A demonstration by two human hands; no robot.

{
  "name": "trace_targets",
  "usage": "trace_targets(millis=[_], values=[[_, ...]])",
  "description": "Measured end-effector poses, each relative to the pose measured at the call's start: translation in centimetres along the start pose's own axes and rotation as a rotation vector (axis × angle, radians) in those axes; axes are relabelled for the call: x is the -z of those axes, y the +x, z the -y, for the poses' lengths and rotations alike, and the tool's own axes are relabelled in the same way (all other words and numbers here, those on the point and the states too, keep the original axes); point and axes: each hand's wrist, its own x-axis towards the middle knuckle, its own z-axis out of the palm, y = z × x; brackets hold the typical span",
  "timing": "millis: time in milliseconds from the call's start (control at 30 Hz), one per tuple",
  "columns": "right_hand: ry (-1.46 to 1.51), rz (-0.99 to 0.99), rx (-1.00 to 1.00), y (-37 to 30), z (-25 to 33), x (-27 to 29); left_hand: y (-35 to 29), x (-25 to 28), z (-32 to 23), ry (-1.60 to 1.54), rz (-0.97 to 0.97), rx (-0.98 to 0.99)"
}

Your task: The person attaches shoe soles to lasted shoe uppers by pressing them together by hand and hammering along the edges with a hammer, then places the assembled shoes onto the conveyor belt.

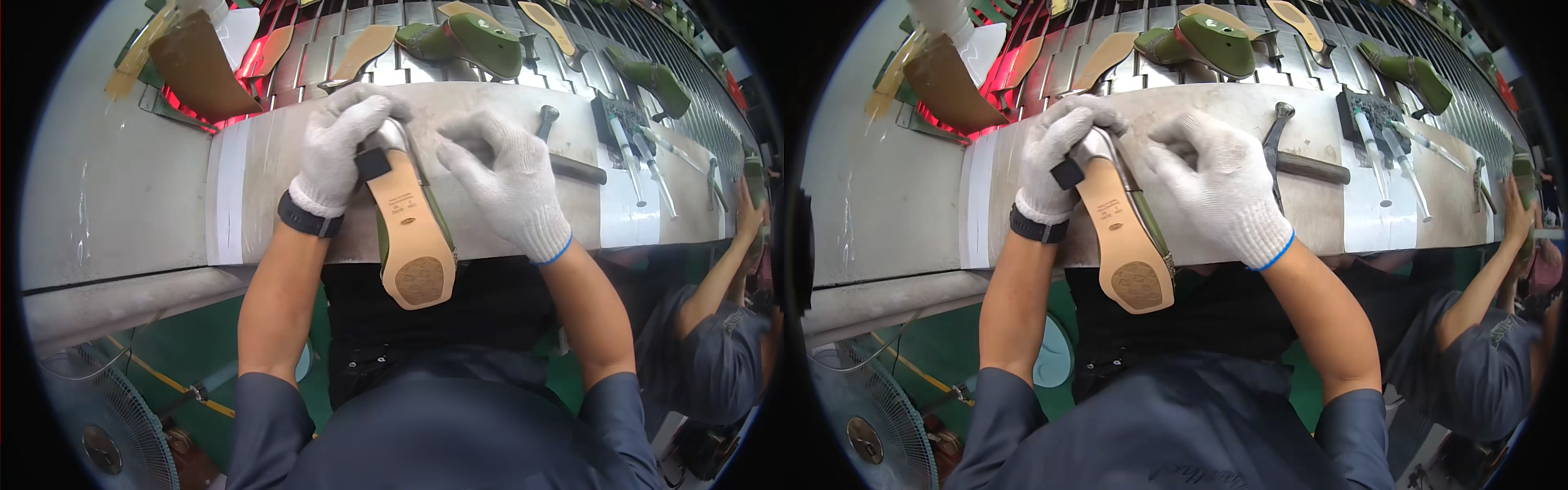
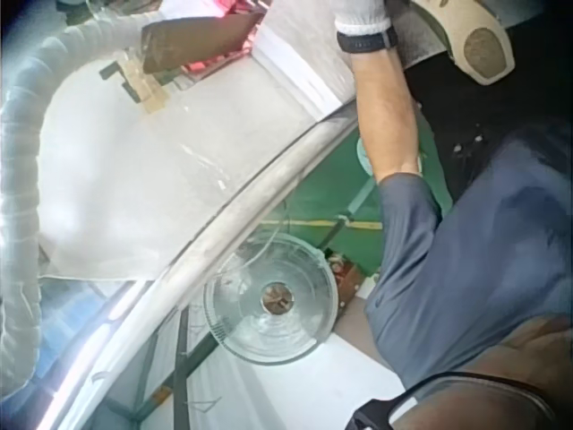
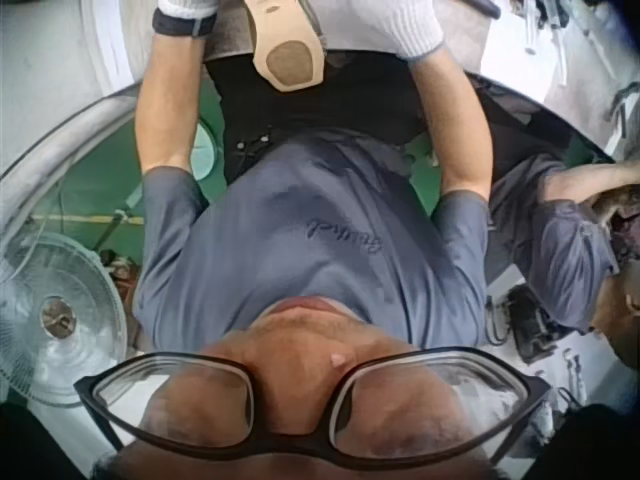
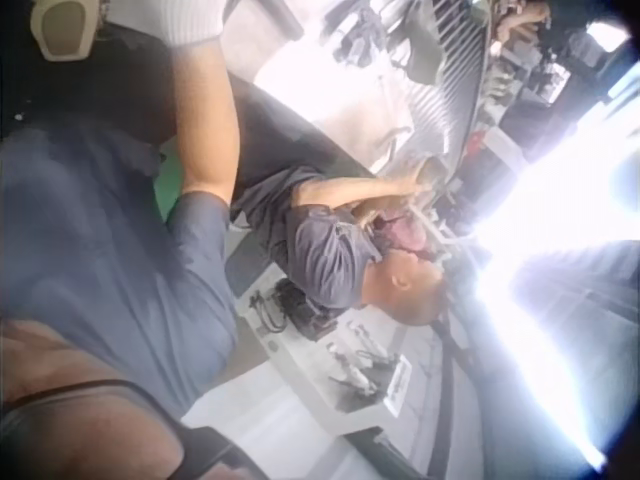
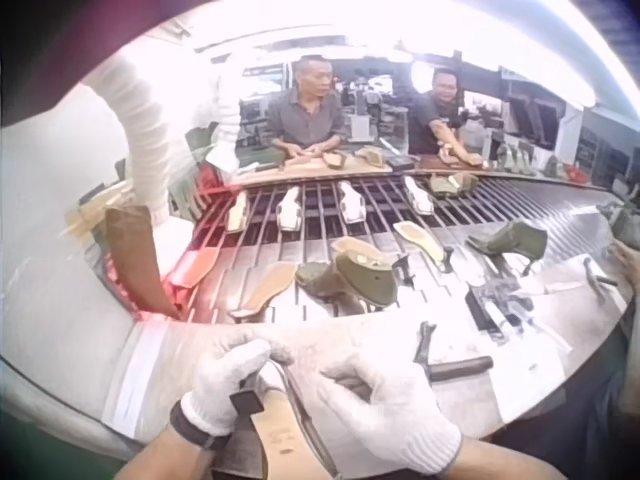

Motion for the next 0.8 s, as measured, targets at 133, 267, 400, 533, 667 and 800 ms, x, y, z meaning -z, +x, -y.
trace_targets(millis=[133,267,400,533,667,800], values=[[0.070,0.122,-0.394,-1.0,0.5,1.6,-0.1,-0.5,0.6,-0.014,-0.022,0.026],[-0.307,0.256,0.092,2.1,4.8,2.9,0.7,-3.5,0.2,0.166,-0.019,-0.037],[-0.813,0.483,0.107,4.6,4.8,2.9,1.9,-4.0,2.3,0.158,-0.003,-0.174],[-0.955,0.420,0.095,4.3,3.8,2.5,2.8,-2.9,3.7,0.576,0.079,-0.283],[-0.935,0.352,0.169,3.8,2.5,2.6,2.5,-3.8,3.0,0.394,0.096,-0.189],[-0.617,0.316,0.115,3.3,1.3,2.6,2.8,-2.1,5.2,1.172,-0.021,-0.941]])
